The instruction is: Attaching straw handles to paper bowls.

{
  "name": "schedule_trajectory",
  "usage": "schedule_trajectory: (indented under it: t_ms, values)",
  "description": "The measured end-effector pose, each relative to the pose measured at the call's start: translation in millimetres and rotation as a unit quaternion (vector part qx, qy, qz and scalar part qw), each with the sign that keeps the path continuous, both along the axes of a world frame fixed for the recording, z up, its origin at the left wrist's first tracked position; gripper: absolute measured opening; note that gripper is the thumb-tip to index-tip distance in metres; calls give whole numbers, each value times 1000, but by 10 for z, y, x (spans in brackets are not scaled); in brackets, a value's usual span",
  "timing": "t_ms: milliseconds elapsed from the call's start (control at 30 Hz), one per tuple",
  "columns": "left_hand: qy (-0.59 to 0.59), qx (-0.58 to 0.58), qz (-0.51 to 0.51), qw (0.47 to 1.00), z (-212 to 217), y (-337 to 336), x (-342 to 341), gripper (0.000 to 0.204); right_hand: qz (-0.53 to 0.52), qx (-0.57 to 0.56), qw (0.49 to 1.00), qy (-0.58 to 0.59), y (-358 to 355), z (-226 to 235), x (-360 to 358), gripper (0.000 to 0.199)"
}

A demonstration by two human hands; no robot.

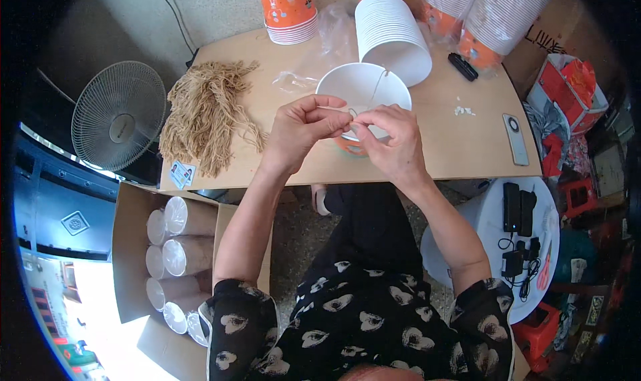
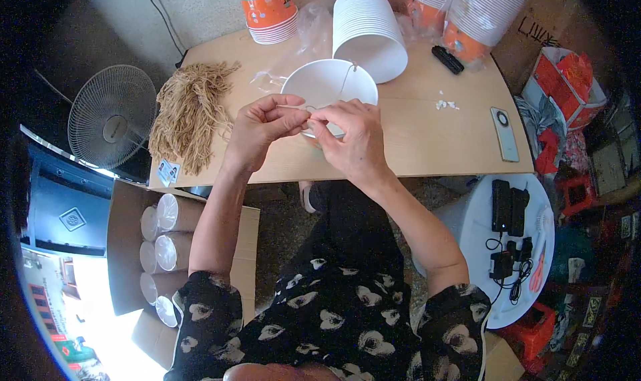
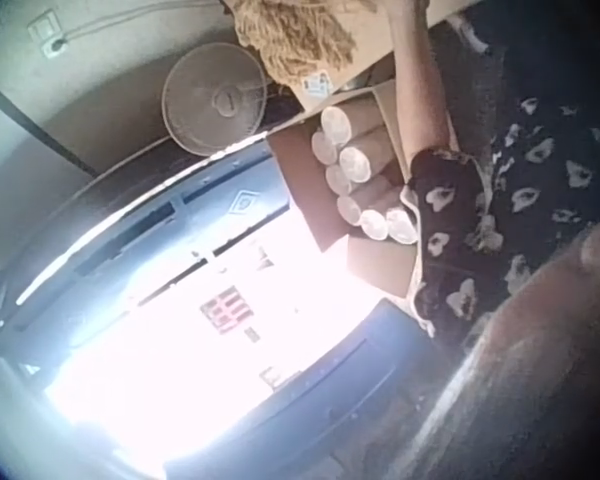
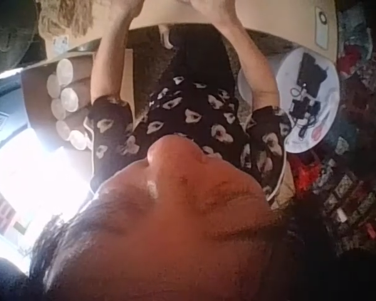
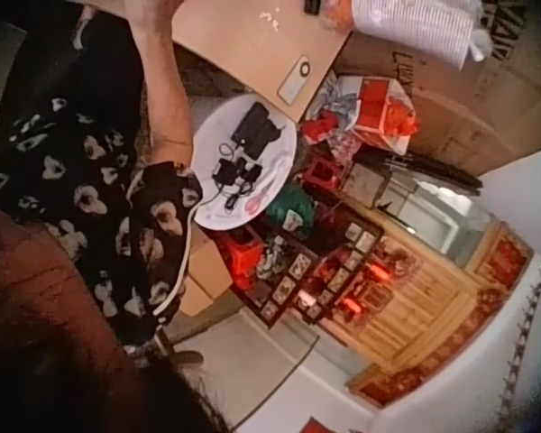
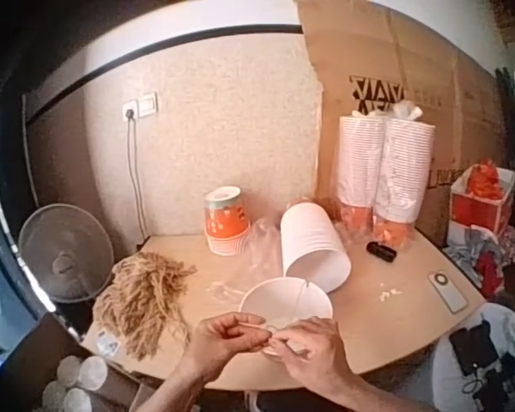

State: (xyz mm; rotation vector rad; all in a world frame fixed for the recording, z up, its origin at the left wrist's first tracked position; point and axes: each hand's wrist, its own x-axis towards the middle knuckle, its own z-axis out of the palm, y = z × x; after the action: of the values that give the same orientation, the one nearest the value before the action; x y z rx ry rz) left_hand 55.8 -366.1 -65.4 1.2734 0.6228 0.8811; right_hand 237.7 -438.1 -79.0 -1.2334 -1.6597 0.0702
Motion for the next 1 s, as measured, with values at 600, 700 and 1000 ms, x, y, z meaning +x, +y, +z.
schedule_trajectory:
  t_ms: [600,700,1000]
  values:
    - [30,31,-3,999,-5,-10,11,15,-4,23,1000,11,-16,48,8,7]
    - [35,37,2,999,2,-29,16,14,1,14,1000,24,-2,59,9,6]
    - [68,78,1,995,57,-100,32,17,50,-63,990,117,30,76,33,10]
